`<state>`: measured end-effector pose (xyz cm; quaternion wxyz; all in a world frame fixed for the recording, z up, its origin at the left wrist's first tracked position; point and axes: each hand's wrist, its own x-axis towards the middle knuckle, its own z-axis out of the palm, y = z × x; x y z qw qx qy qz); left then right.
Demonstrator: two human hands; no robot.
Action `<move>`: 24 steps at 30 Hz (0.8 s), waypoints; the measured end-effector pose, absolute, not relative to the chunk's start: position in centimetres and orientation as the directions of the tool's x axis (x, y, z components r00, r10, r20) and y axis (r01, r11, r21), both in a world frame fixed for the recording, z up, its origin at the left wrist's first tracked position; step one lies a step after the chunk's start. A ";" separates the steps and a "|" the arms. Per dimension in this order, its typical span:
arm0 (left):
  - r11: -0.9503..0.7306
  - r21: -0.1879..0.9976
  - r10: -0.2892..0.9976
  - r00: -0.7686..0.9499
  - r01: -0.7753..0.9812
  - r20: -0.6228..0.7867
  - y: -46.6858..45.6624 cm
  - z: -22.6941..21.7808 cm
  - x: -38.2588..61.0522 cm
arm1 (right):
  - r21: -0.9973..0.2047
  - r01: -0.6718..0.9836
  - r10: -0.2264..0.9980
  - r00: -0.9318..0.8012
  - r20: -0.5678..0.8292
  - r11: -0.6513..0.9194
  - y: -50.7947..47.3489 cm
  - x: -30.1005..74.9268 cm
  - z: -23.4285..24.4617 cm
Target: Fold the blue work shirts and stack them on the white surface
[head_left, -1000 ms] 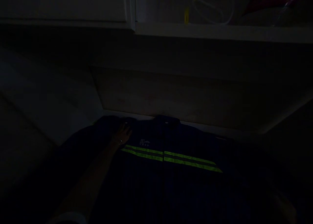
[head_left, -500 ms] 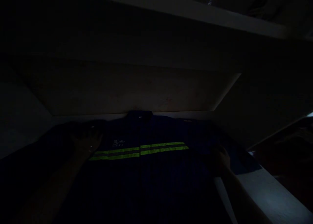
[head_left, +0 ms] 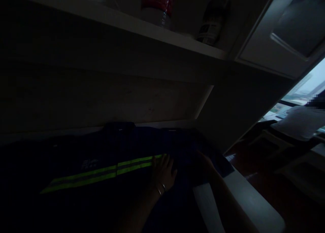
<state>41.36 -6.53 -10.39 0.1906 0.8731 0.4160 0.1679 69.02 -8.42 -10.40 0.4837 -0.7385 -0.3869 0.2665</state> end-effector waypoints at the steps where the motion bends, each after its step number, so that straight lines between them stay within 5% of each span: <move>1: -0.588 0.462 0.787 0.602 0.664 0.135 -6.6 -11.1 41.7 | -0.914 0.313 0.847 0.529 -0.056 -0.256 -8.1 69.4 -10.1; 10: -0.610 0.413 0.783 0.593 0.676 0.186 -6.5 -12.3 41.4 | -0.859 0.259 0.849 0.430 -0.308 -0.443 -4.4 70.7 -8.0; 19: -0.592 0.414 0.796 0.583 0.691 0.166 -6.5 -11.8 41.6 | -0.840 0.235 0.845 0.369 -0.387 -0.488 -2.7 70.3 -7.5; 24: -0.580 0.422 0.807 0.564 0.697 0.177 -6.4 -12.5 41.5 | -0.922 0.211 0.943 -0.014 -0.334 -0.323 -0.3 65.6 -0.9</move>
